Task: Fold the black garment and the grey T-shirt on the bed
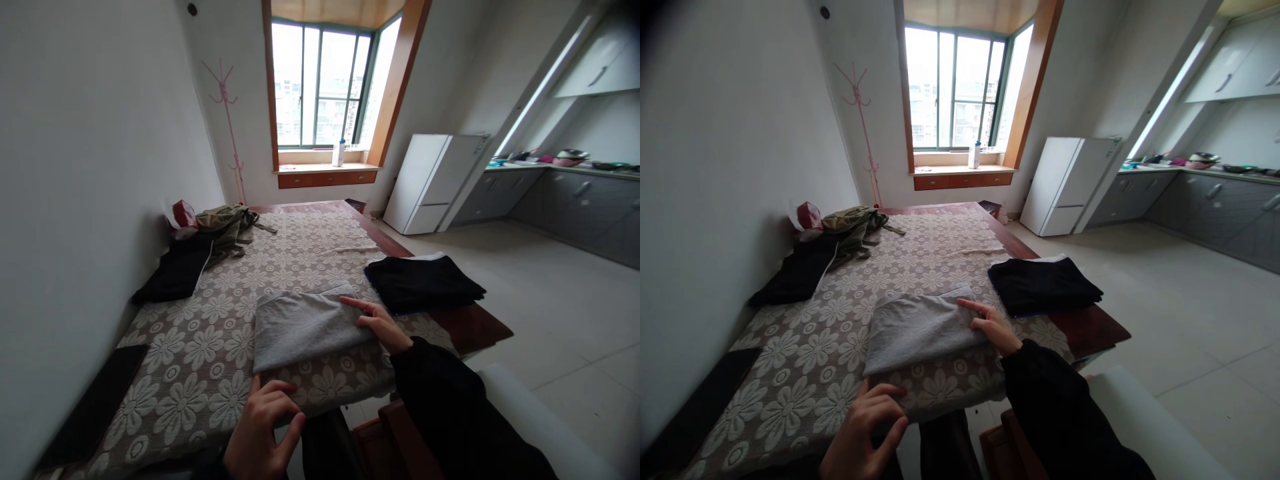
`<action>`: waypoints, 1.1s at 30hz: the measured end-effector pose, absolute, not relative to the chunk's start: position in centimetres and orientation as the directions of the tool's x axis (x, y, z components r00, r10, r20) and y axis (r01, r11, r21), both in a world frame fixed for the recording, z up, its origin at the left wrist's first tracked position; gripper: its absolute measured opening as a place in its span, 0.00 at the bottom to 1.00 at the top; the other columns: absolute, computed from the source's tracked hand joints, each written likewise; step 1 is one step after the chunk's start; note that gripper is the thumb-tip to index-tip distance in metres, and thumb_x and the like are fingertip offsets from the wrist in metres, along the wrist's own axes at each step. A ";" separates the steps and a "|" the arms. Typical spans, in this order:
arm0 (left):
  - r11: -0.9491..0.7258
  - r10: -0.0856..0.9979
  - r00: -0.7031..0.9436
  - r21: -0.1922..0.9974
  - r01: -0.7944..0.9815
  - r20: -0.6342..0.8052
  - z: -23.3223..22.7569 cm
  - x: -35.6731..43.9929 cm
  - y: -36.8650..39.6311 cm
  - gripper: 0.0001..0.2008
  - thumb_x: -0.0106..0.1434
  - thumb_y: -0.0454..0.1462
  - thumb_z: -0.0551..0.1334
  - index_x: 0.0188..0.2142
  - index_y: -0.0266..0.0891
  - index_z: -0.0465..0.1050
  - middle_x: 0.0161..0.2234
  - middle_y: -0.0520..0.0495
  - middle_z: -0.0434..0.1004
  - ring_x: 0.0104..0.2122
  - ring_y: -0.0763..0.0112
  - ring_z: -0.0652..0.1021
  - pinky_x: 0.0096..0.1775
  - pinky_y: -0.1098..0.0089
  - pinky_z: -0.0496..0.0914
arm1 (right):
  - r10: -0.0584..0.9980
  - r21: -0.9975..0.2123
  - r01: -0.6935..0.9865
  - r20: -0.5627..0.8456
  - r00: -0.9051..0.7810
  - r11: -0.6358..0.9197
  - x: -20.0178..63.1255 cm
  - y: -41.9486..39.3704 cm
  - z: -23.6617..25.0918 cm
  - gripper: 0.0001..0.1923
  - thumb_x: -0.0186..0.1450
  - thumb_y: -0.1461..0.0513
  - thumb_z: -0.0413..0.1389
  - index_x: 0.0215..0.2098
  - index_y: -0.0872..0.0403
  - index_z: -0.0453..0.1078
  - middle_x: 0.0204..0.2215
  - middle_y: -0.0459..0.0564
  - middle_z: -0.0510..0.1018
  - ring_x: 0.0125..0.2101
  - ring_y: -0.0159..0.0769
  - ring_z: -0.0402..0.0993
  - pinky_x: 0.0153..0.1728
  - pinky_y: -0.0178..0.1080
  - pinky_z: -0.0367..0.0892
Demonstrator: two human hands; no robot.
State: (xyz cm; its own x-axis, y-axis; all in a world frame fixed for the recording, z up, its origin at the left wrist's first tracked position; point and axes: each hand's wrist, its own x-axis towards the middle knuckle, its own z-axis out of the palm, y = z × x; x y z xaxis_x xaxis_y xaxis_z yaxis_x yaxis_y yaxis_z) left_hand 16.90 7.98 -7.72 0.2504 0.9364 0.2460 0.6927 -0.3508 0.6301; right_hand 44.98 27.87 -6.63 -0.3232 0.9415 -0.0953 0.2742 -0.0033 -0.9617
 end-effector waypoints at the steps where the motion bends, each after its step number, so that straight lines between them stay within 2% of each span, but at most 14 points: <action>1: -0.353 0.936 0.258 0.630 0.692 0.241 -7.7 16.9 8.0 0.09 0.67 0.38 0.61 0.31 0.46 0.78 0.31 0.50 0.84 0.48 0.54 0.83 0.65 0.37 0.60 | 0.939 -0.961 0.278 -0.098 -0.329 -0.003 45.2 28.0 -6.7 0.37 0.50 0.63 0.55 0.60 0.48 0.76 0.61 0.44 0.75 0.62 0.52 0.69 0.66 0.53 0.56; 6: -0.327 0.944 0.262 0.636 0.699 0.198 -7.6 16.7 8.0 0.09 0.68 0.40 0.61 0.32 0.46 0.78 0.32 0.48 0.84 0.50 0.53 0.82 0.65 0.35 0.59 | 0.938 -0.949 0.311 -0.055 -0.342 0.058 45.6 28.5 -6.5 0.37 0.49 0.64 0.55 0.58 0.48 0.77 0.61 0.45 0.75 0.65 0.54 0.64 0.69 0.53 0.49; 11: -0.315 0.948 0.262 0.639 0.702 0.180 -7.5 16.8 8.0 0.09 0.68 0.39 0.61 0.32 0.45 0.78 0.33 0.47 0.84 0.50 0.51 0.82 0.64 0.31 0.58 | 0.932 -0.931 0.348 -0.020 -0.361 0.114 45.8 28.5 -6.4 0.36 0.50 0.65 0.55 0.58 0.48 0.77 0.61 0.46 0.76 0.66 0.54 0.63 0.70 0.54 0.47; 19: -0.323 0.945 0.276 0.631 0.705 0.176 -7.4 17.1 8.2 0.06 0.65 0.37 0.63 0.30 0.45 0.76 0.32 0.48 0.85 0.50 0.52 0.82 0.63 0.32 0.60 | 0.930 -0.906 0.387 0.018 -0.368 0.170 46.2 28.6 -7.1 0.37 0.51 0.65 0.55 0.59 0.47 0.76 0.62 0.46 0.74 0.68 0.53 0.60 0.71 0.56 0.42; 26: -0.329 0.943 0.279 0.636 0.698 0.181 -7.5 17.0 8.2 0.07 0.65 0.37 0.62 0.30 0.44 0.75 0.32 0.48 0.84 0.51 0.51 0.81 0.62 0.31 0.61 | 0.929 -0.815 0.510 0.089 -0.360 0.276 46.1 28.1 -7.6 0.39 0.52 0.66 0.53 0.63 0.48 0.73 0.64 0.46 0.72 0.70 0.53 0.55 0.71 0.56 0.45; 33: -0.351 0.936 0.277 0.615 0.706 0.216 -7.6 17.0 8.2 0.07 0.65 0.37 0.63 0.29 0.45 0.75 0.31 0.48 0.84 0.49 0.51 0.82 0.62 0.33 0.63 | 0.883 -0.841 0.443 0.083 -0.462 0.311 46.6 28.8 -7.2 0.36 0.53 0.64 0.57 0.61 0.49 0.74 0.58 0.50 0.78 0.64 0.57 0.66 0.68 0.56 0.52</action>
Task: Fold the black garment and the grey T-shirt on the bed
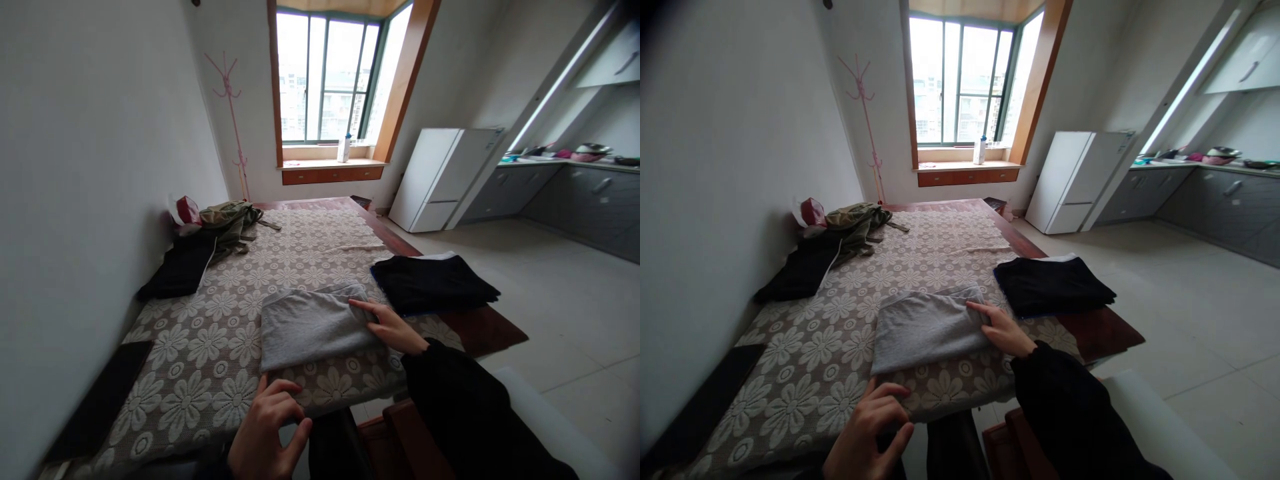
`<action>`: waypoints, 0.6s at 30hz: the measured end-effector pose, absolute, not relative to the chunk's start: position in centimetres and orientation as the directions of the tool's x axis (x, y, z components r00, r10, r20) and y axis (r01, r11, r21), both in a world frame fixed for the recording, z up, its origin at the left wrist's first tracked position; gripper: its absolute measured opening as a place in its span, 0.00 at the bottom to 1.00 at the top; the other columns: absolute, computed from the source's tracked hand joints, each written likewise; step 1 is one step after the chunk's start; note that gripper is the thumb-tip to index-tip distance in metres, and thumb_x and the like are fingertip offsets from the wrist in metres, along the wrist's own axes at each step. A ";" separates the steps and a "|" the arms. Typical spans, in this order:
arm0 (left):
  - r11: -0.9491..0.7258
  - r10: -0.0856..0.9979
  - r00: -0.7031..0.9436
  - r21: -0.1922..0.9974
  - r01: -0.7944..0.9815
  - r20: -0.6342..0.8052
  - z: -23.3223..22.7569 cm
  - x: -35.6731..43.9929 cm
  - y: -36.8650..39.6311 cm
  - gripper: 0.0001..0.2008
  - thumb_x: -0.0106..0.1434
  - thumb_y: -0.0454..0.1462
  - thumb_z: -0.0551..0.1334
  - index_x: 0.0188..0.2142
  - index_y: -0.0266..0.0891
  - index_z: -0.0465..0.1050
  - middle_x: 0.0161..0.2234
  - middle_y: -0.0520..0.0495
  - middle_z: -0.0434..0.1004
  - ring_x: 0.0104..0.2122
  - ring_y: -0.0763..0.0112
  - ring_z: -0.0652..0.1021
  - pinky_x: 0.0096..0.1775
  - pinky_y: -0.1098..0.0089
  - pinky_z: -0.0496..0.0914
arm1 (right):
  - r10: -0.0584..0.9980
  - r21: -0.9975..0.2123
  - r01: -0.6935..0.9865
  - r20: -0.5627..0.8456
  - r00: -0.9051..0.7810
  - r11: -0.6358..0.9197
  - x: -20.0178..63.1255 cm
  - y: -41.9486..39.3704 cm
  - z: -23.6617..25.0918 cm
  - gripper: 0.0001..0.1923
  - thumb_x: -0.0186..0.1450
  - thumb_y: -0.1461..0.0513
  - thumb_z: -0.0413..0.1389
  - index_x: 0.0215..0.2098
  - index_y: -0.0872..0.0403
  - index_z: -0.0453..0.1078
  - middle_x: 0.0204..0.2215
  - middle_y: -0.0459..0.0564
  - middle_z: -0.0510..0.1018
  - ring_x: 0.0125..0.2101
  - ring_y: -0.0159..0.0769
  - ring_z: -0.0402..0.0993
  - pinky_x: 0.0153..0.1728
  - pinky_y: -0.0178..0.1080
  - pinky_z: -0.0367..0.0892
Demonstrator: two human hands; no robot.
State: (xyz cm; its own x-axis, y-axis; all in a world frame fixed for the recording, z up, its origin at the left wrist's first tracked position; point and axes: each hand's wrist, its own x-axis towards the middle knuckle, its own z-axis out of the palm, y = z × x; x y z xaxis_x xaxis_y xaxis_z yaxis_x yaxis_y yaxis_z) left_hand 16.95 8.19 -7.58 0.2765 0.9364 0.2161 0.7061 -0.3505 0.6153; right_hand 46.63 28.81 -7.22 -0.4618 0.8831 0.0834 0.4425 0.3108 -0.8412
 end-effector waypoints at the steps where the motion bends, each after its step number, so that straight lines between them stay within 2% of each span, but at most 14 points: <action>1: -0.353 0.936 0.272 0.613 0.707 0.225 -7.7 16.9 8.2 0.07 0.64 0.37 0.63 0.29 0.45 0.75 0.30 0.48 0.83 0.49 0.52 0.82 0.63 0.34 0.63 | 0.883 -0.841 0.444 0.077 -0.464 0.307 46.7 28.9 -7.2 0.36 0.53 0.64 0.57 0.61 0.49 0.74 0.58 0.50 0.78 0.63 0.57 0.67 0.68 0.56 0.53; 9: -0.357 0.929 0.195 0.622 0.697 0.314 -7.9 16.6 8.1 0.11 0.67 0.38 0.61 0.27 0.43 0.73 0.27 0.48 0.82 0.43 0.58 0.84 0.60 0.44 0.70 | 0.882 -0.856 0.438 0.045 -0.468 0.276 46.8 28.9 -7.1 0.36 0.54 0.64 0.55 0.62 0.49 0.74 0.59 0.49 0.77 0.64 0.56 0.65 0.68 0.56 0.52; 14: -0.318 0.944 0.166 0.648 0.692 0.286 -7.8 16.9 8.0 0.12 0.68 0.39 0.61 0.26 0.43 0.73 0.28 0.47 0.81 0.43 0.59 0.83 0.62 0.47 0.68 | 0.883 -0.866 0.415 0.063 -0.466 0.281 46.7 28.5 -7.1 0.37 0.53 0.65 0.54 0.62 0.50 0.73 0.62 0.49 0.74 0.63 0.53 0.66 0.69 0.53 0.51; 18: -0.309 0.947 0.150 0.678 0.667 0.284 -8.0 16.9 7.9 0.13 0.67 0.39 0.61 0.25 0.43 0.72 0.27 0.48 0.81 0.42 0.59 0.83 0.60 0.50 0.70 | 0.887 -0.864 0.423 0.056 -0.458 0.273 46.6 28.4 -7.1 0.37 0.53 0.65 0.54 0.62 0.50 0.73 0.62 0.49 0.74 0.65 0.52 0.64 0.70 0.53 0.49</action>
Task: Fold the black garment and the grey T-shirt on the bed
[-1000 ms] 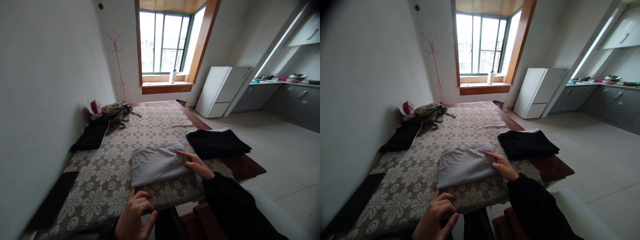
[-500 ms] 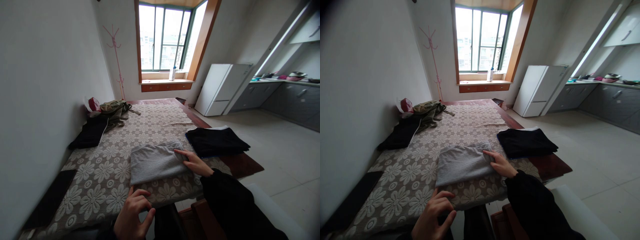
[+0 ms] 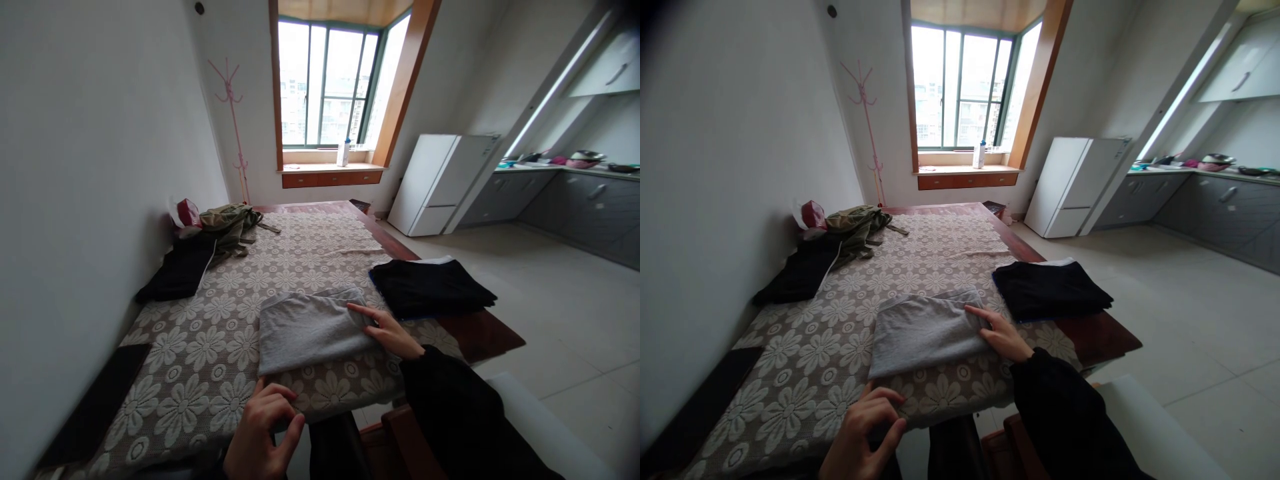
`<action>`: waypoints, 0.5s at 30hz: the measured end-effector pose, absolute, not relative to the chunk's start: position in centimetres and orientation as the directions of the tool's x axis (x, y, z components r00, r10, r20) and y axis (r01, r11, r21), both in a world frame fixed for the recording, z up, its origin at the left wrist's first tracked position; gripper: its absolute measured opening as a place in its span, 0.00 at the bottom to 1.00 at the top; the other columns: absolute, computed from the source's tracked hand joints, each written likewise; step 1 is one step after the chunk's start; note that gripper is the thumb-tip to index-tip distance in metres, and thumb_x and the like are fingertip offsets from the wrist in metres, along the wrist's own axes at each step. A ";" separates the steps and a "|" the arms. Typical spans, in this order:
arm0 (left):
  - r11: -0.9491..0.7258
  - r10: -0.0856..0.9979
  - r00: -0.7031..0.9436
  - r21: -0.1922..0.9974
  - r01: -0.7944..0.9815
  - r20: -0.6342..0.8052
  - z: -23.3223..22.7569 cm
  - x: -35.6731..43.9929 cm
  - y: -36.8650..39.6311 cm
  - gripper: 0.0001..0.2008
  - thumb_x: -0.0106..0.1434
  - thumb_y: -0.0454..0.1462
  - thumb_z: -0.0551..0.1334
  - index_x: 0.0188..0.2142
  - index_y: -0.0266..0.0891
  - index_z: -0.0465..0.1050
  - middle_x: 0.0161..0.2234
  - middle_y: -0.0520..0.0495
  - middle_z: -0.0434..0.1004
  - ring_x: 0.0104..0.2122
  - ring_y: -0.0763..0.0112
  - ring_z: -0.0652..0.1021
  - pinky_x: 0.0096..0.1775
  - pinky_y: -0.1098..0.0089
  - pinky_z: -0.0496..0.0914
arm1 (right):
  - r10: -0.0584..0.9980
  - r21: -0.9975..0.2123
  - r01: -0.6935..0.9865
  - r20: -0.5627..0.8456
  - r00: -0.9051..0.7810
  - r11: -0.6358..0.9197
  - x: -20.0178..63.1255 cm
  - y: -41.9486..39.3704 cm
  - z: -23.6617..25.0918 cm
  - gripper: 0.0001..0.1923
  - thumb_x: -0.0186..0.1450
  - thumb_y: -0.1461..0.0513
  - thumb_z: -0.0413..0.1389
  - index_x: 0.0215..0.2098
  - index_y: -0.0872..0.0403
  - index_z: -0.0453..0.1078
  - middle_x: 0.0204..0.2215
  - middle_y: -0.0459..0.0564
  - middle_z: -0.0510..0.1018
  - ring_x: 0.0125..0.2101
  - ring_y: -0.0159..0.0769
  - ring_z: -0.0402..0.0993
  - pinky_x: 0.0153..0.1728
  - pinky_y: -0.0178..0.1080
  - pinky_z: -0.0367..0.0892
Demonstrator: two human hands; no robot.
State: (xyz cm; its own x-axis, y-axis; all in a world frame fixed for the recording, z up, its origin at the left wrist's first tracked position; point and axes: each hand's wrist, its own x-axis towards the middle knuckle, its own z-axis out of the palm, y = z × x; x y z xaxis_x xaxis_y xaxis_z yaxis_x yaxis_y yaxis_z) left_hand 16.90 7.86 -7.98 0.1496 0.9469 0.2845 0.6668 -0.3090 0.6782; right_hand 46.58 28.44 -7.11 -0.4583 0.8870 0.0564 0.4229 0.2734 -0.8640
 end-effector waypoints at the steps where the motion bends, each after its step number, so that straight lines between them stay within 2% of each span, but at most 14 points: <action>1: -0.308 0.947 0.142 0.685 0.661 0.288 -8.0 16.8 7.9 0.13 0.68 0.39 0.61 0.25 0.43 0.72 0.27 0.48 0.81 0.42 0.59 0.83 0.59 0.51 0.71 | 0.887 -0.863 0.426 0.053 -0.458 0.272 46.6 28.4 -7.1 0.37 0.53 0.65 0.54 0.63 0.50 0.73 0.63 0.49 0.74 0.66 0.52 0.63 0.70 0.53 0.48; 5: -0.288 0.951 0.102 0.711 0.642 0.293 -7.7 16.7 8.1 0.15 0.68 0.41 0.61 0.24 0.42 0.71 0.30 0.48 0.82 0.37 0.65 0.83 0.56 0.58 0.72 | 0.888 -0.868 0.421 0.047 -0.458 0.263 46.7 28.5 -7.3 0.37 0.53 0.65 0.54 0.63 0.49 0.73 0.63 0.48 0.73 0.66 0.52 0.62 0.70 0.53 0.47; 8: -0.223 0.961 0.027 0.717 0.661 0.275 -7.5 16.9 8.6 0.20 0.70 0.43 0.58 0.21 0.41 0.68 0.24 0.50 0.77 0.27 0.70 0.78 0.42 0.67 0.75 | 0.891 -0.880 0.406 0.041 -0.452 0.247 46.8 28.6 -7.4 0.37 0.53 0.65 0.55 0.62 0.48 0.74 0.63 0.47 0.74 0.67 0.53 0.62 0.70 0.54 0.47; 10: -0.168 0.965 -0.025 0.690 0.704 0.260 -7.6 17.2 8.9 0.23 0.71 0.45 0.57 0.20 0.41 0.66 0.21 0.51 0.72 0.24 0.72 0.76 0.36 0.69 0.73 | 0.898 -0.884 0.404 0.040 -0.438 0.236 46.8 28.7 -7.4 0.36 0.53 0.64 0.55 0.61 0.47 0.75 0.62 0.47 0.74 0.68 0.54 0.60 0.70 0.56 0.46; 15: -0.132 0.961 -0.056 0.623 0.771 0.273 -8.8 17.8 9.0 0.24 0.71 0.45 0.58 0.18 0.40 0.62 0.19 0.53 0.68 0.23 0.74 0.73 0.41 0.69 0.73 | 0.910 -0.880 0.420 0.031 -0.415 0.222 46.7 28.7 -7.7 0.36 0.53 0.64 0.55 0.61 0.48 0.74 0.64 0.47 0.73 0.68 0.53 0.60 0.70 0.55 0.46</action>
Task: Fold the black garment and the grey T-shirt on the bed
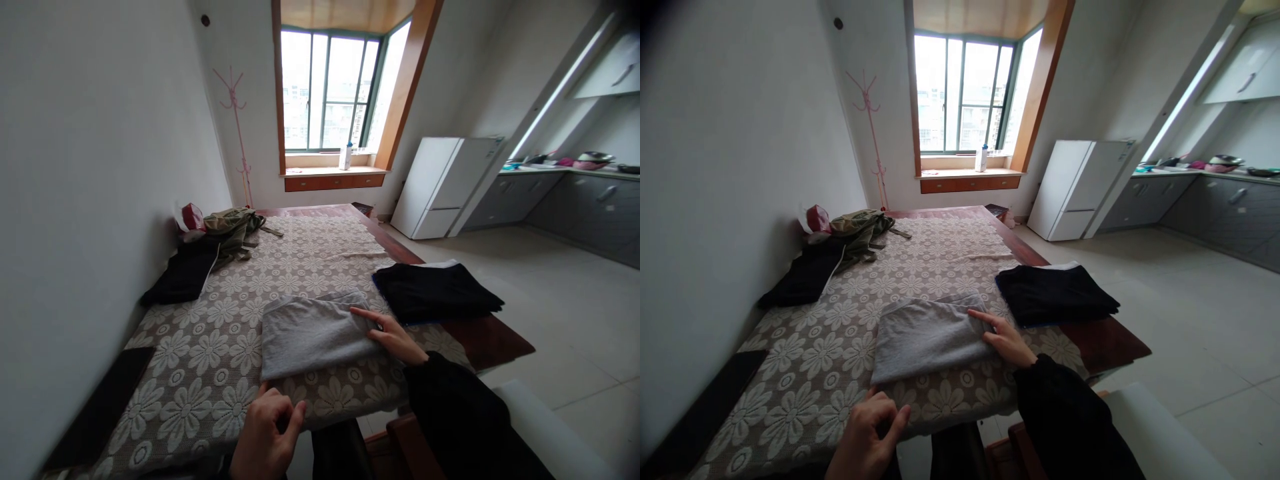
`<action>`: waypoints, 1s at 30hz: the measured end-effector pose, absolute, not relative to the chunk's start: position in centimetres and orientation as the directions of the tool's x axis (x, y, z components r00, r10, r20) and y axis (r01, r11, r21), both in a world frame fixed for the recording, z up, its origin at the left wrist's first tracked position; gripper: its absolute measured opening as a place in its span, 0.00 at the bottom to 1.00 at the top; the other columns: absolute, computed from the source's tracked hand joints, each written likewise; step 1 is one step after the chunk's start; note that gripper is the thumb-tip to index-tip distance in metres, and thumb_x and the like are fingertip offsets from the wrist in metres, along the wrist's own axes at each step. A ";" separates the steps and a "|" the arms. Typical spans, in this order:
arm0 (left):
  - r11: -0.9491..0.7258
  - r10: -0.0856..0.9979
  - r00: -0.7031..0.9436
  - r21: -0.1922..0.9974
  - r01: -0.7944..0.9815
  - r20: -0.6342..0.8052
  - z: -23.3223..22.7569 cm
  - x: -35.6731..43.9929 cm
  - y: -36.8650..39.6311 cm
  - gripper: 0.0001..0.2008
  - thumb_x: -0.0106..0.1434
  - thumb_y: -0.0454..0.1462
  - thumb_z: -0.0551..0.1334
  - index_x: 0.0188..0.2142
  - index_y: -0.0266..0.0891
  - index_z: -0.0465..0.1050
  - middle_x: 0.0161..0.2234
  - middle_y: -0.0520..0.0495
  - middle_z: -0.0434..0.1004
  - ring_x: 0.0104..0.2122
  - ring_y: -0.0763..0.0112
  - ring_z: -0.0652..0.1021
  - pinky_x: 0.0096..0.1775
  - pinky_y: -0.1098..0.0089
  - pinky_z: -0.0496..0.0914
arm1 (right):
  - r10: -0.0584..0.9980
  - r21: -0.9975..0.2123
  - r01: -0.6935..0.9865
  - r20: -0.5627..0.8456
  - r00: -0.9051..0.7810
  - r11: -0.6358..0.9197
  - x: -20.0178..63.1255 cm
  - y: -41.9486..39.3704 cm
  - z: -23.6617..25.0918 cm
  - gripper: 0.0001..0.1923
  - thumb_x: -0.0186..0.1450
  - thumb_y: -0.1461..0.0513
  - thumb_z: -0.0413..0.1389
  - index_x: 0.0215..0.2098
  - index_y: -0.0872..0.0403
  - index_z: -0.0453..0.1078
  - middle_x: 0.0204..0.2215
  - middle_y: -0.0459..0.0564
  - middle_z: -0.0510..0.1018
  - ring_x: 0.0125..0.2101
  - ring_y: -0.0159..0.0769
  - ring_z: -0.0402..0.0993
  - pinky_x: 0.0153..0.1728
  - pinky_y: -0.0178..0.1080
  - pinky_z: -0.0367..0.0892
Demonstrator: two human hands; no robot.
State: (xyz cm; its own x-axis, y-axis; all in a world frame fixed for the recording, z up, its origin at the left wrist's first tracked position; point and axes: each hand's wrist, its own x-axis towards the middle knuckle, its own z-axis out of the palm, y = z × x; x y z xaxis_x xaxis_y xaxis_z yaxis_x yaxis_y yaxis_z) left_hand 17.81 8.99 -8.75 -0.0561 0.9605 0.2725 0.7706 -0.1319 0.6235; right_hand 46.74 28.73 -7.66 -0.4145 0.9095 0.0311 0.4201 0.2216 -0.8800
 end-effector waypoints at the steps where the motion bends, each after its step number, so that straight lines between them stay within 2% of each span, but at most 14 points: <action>1: -0.136 0.960 -0.054 0.623 0.770 0.276 -8.9 17.8 8.9 0.24 0.71 0.44 0.58 0.18 0.40 0.61 0.19 0.54 0.68 0.22 0.75 0.73 0.43 0.68 0.73 | 0.913 -0.875 0.431 0.028 -0.407 0.219 46.7 28.7 -7.7 0.36 0.53 0.64 0.54 0.61 0.47 0.74 0.64 0.47 0.72 0.68 0.53 0.59 0.70 0.55 0.45; 3: -0.130 0.960 -0.062 0.633 0.763 0.272 -9.1 17.6 8.5 0.24 0.71 0.44 0.57 0.19 0.40 0.61 0.19 0.55 0.67 0.22 0.75 0.72 0.44 0.69 0.73 | 0.919 -0.862 0.456 0.029 -0.393 0.222 46.6 28.5 -7.8 0.37 0.53 0.64 0.54 0.62 0.47 0.73 0.65 0.46 0.71 0.70 0.52 0.55 0.71 0.55 0.44; 6: -0.105 0.966 -0.080 0.656 0.747 0.245 -8.7 17.3 7.9 0.24 0.72 0.45 0.57 0.19 0.41 0.61 0.19 0.55 0.67 0.23 0.75 0.73 0.39 0.72 0.72 | 0.920 -0.845 0.479 0.036 -0.391 0.237 46.5 28.3 -7.9 0.38 0.53 0.64 0.52 0.62 0.47 0.73 0.64 0.46 0.71 0.71 0.51 0.53 0.71 0.54 0.43; 7: -0.106 0.968 -0.075 0.664 0.740 0.238 -8.3 17.2 7.8 0.24 0.72 0.45 0.57 0.19 0.41 0.61 0.19 0.55 0.67 0.23 0.75 0.73 0.40 0.71 0.73 | 0.919 -0.843 0.481 0.038 -0.393 0.241 46.4 28.3 -7.9 0.38 0.53 0.64 0.52 0.62 0.47 0.73 0.64 0.46 0.71 0.71 0.51 0.53 0.71 0.54 0.43; 11: -0.135 0.972 -0.041 0.690 0.711 0.232 -6.6 16.9 8.0 0.23 0.72 0.46 0.57 0.20 0.41 0.64 0.20 0.55 0.69 0.24 0.75 0.75 0.54 0.64 0.72 | 0.919 -0.848 0.469 0.051 -0.391 0.247 46.3 28.3 -8.1 0.38 0.52 0.64 0.52 0.62 0.48 0.73 0.65 0.47 0.71 0.71 0.50 0.53 0.71 0.54 0.43; 15: -0.090 0.975 -0.080 0.698 0.711 0.207 -6.3 16.8 8.4 0.24 0.71 0.48 0.57 0.20 0.41 0.66 0.21 0.54 0.71 0.25 0.74 0.75 0.52 0.65 0.74 | 0.916 -0.847 0.464 0.064 -0.396 0.259 46.5 28.3 -8.3 0.38 0.53 0.64 0.52 0.63 0.48 0.72 0.65 0.46 0.71 0.72 0.49 0.50 0.72 0.54 0.42; 19: -0.098 0.973 -0.080 0.702 0.705 0.217 -7.5 17.1 8.3 0.23 0.70 0.47 0.58 0.20 0.41 0.65 0.19 0.57 0.68 0.23 0.74 0.74 0.60 0.60 0.70 | 0.915 -0.846 0.463 0.066 -0.397 0.262 46.6 28.3 -8.6 0.40 0.53 0.64 0.52 0.64 0.48 0.71 0.65 0.45 0.70 0.72 0.50 0.50 0.71 0.55 0.42; 21: -0.113 0.973 -0.071 0.718 0.687 0.220 -7.8 17.3 8.2 0.24 0.71 0.47 0.57 0.19 0.42 0.64 0.18 0.57 0.67 0.22 0.75 0.73 0.59 0.61 0.70 | 0.918 -0.850 0.457 0.075 -0.390 0.263 46.6 28.3 -8.7 0.40 0.53 0.63 0.52 0.65 0.48 0.70 0.66 0.45 0.70 0.72 0.50 0.50 0.71 0.55 0.43; 24: -0.115 0.971 -0.083 0.739 0.664 0.225 -7.6 17.3 8.1 0.25 0.72 0.47 0.56 0.18 0.42 0.63 0.17 0.56 0.68 0.22 0.74 0.73 0.55 0.63 0.72 | 0.922 -0.853 0.453 0.080 -0.378 0.260 46.6 28.3 -8.8 0.40 0.53 0.63 0.52 0.64 0.47 0.71 0.66 0.44 0.69 0.72 0.50 0.50 0.71 0.55 0.44; 26: -0.097 0.968 -0.109 0.739 0.667 0.226 -7.1 17.1 8.2 0.25 0.72 0.47 0.57 0.18 0.42 0.64 0.19 0.54 0.70 0.24 0.73 0.75 0.45 0.69 0.75 | 0.923 -0.852 0.455 0.078 -0.377 0.258 46.6 28.4 -8.9 0.40 0.52 0.63 0.52 0.64 0.47 0.71 0.66 0.44 0.70 0.71 0.50 0.50 0.71 0.55 0.44; 28: -0.088 0.964 -0.127 0.729 0.679 0.235 -6.4 16.9 8.5 0.25 0.71 0.48 0.58 0.19 0.41 0.65 0.20 0.52 0.71 0.24 0.73 0.75 0.33 0.74 0.72 | 0.923 -0.852 0.456 0.077 -0.377 0.258 46.6 28.4 -8.9 0.40 0.52 0.63 0.52 0.64 0.46 0.71 0.66 0.44 0.70 0.71 0.50 0.51 0.71 0.55 0.44; 30: -0.111 0.959 -0.113 0.710 0.696 0.261 -5.5 16.8 9.0 0.24 0.71 0.47 0.58 0.19 0.41 0.66 0.21 0.52 0.72 0.24 0.73 0.75 0.28 0.74 0.68 | 0.923 -0.853 0.456 0.075 -0.377 0.255 46.6 28.5 -9.0 0.39 0.52 0.63 0.52 0.64 0.46 0.71 0.66 0.44 0.70 0.71 0.51 0.50 0.71 0.55 0.44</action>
